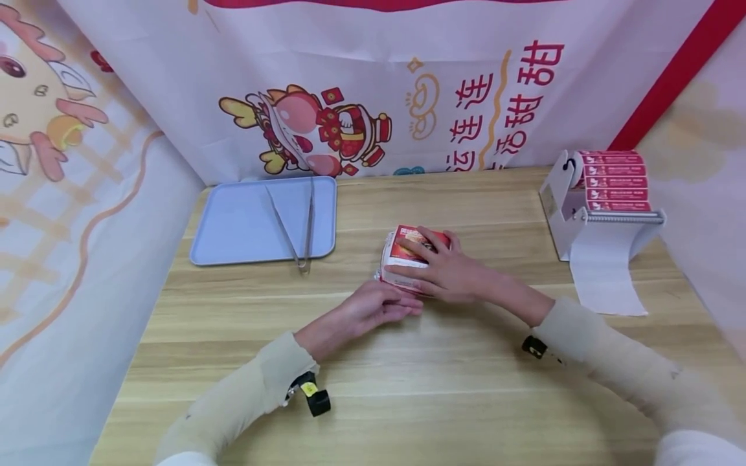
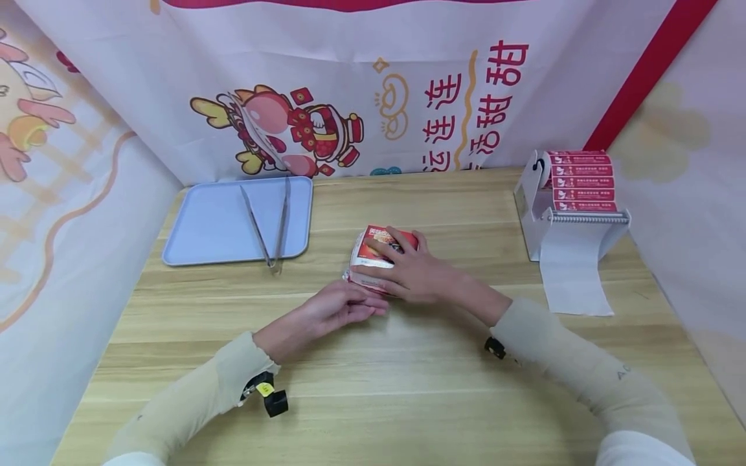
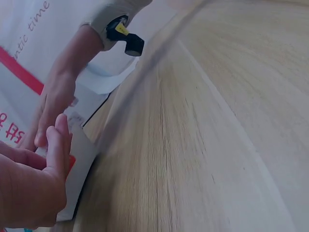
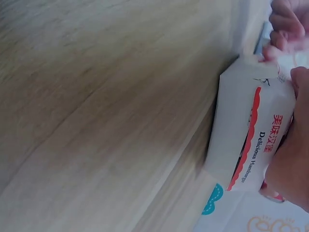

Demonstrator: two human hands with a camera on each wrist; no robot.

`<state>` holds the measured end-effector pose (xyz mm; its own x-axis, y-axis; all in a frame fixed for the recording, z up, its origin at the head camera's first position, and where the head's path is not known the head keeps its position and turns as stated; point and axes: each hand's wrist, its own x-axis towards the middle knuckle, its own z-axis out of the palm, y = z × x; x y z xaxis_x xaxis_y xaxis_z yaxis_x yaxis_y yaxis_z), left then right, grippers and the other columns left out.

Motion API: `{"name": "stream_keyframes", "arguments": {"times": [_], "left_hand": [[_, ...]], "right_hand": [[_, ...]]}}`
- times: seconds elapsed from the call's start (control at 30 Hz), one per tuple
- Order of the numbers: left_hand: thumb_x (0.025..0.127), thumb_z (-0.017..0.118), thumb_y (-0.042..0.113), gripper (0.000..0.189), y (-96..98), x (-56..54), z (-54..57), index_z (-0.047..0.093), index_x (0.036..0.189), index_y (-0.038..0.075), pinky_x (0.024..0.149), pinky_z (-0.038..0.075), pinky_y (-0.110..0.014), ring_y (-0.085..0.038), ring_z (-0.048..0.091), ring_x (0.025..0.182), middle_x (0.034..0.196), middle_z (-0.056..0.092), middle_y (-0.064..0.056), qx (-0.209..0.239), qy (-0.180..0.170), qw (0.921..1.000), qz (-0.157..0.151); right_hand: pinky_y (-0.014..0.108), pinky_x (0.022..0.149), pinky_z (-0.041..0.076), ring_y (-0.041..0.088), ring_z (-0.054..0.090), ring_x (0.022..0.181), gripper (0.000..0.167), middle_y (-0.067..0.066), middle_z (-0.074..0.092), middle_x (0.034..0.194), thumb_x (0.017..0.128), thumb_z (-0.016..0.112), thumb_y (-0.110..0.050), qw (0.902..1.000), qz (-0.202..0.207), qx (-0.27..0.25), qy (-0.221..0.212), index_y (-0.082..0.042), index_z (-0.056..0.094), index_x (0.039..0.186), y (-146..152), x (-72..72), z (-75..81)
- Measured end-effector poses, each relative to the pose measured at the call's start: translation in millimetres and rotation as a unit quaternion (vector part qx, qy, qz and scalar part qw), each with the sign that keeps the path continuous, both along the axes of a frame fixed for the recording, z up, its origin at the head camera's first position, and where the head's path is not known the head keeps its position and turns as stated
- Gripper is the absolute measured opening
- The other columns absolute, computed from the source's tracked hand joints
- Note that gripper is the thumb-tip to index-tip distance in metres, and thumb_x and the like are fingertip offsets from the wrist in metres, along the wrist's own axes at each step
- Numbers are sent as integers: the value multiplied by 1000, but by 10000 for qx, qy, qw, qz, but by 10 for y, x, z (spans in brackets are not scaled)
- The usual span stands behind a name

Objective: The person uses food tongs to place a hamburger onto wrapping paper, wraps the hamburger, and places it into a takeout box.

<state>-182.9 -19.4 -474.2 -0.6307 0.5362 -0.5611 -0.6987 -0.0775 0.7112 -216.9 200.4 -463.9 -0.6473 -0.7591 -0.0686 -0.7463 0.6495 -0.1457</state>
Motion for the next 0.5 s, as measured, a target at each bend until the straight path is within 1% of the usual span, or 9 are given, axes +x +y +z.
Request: {"name": "stream_keyframes", "arguments": {"times": [0.1, 0.23, 0.3, 0.33, 0.37, 0.4, 0.43, 0.47, 0.5], "left_hand": [[105, 42, 6, 35, -98, -8, -11, 56, 132, -11, 89, 59, -28, -30, 69, 114, 129, 65, -26, -112, 95, 9999, -86], [103, 46, 5, 33, -242, -8, -15, 54, 132, -9, 84, 60, -27, -22, 75, 97, 118, 71, -22, -760, 638, 9947, -270], [101, 49, 4, 32, -315, -15, 4, 52, 130, -9, 79, 61, -27, -19, 75, 85, 108, 73, -21, -1250, 1203, 9839, -423], [100, 50, 4, 30, -349, -18, 23, 51, 127, -9, 76, 62, -27, -18, 75, 80, 103, 73, -21, -1520, 1617, 9739, -469], [98, 53, 4, 28, -383, -23, 44, 51, 124, -8, 74, 61, -27, -18, 74, 76, 98, 73, -20, -1822, 2122, 9588, -496], [96, 57, 4, 27, -413, -29, 70, 51, 120, -6, 73, 61, -27, -17, 72, 74, 94, 72, -18, -2154, 2720, 9365, -510], [93, 61, 4, 28, -436, -41, 93, 52, 118, -4, 72, 61, -27, -16, 70, 74, 92, 71, -16, -2500, 3347, 9071, -516], [90, 66, 4, 31, -451, -55, 117, 52, 117, -2, 74, 60, -28, -16, 68, 77, 94, 70, -14, -2849, 4008, 8691, -538], [87, 70, 5, 36, -454, -75, 138, 53, 119, 0, 79, 59, -28, -16, 66, 84, 99, 68, -12, -3203, 4652, 8233, -572]], "right_hand": [[74, 111, 11, 41, 1, 153, 51, 5, 14, 168, 104, 36, -48, 9998, -1, -184, -71, -47, 27, 154, 42, -19, 3], [74, 113, 13, 38, 3, 155, 60, 5, 18, 167, 100, 45, -54, 9992, -89, -379, 20, -42, 28, 156, 96, 1, 34], [75, 113, 13, 39, 3, 155, 67, 6, 16, 168, 95, 52, -58, 9984, -224, -518, 67, -41, 29, 156, 130, 34, 60], [76, 113, 14, 40, 2, 154, 71, 6, 14, 168, 93, 56, -59, 9979, -320, -560, 98, -42, 29, 156, 147, 54, 72], [77, 112, 14, 41, 2, 154, 75, 6, 12, 168, 90, 61, -60, 9972, -418, -612, 91, -42, 29, 155, 161, 75, 84], [77, 112, 15, 43, 1, 154, 80, 6, 9, 169, 87, 65, -60, 9966, -517, -631, 65, -43, 28, 155, 173, 96, 92], [77, 112, 15, 45, -1, 153, 85, 6, 6, 169, 84, 69, -59, 9962, -612, -624, 5, -45, 26, 156, 182, 117, 93], [78, 112, 16, 46, -2, 153, 89, 5, 3, 169, 82, 72, -58, 9957, -696, -615, -65, -46, 23, 156, 183, 135, 92], [77, 112, 16, 47, -2, 152, 94, 4, 0, 170, 80, 75, -58, 9952, -789, -565, -135, -48, 19, 156, 179, 151, 85]]}}
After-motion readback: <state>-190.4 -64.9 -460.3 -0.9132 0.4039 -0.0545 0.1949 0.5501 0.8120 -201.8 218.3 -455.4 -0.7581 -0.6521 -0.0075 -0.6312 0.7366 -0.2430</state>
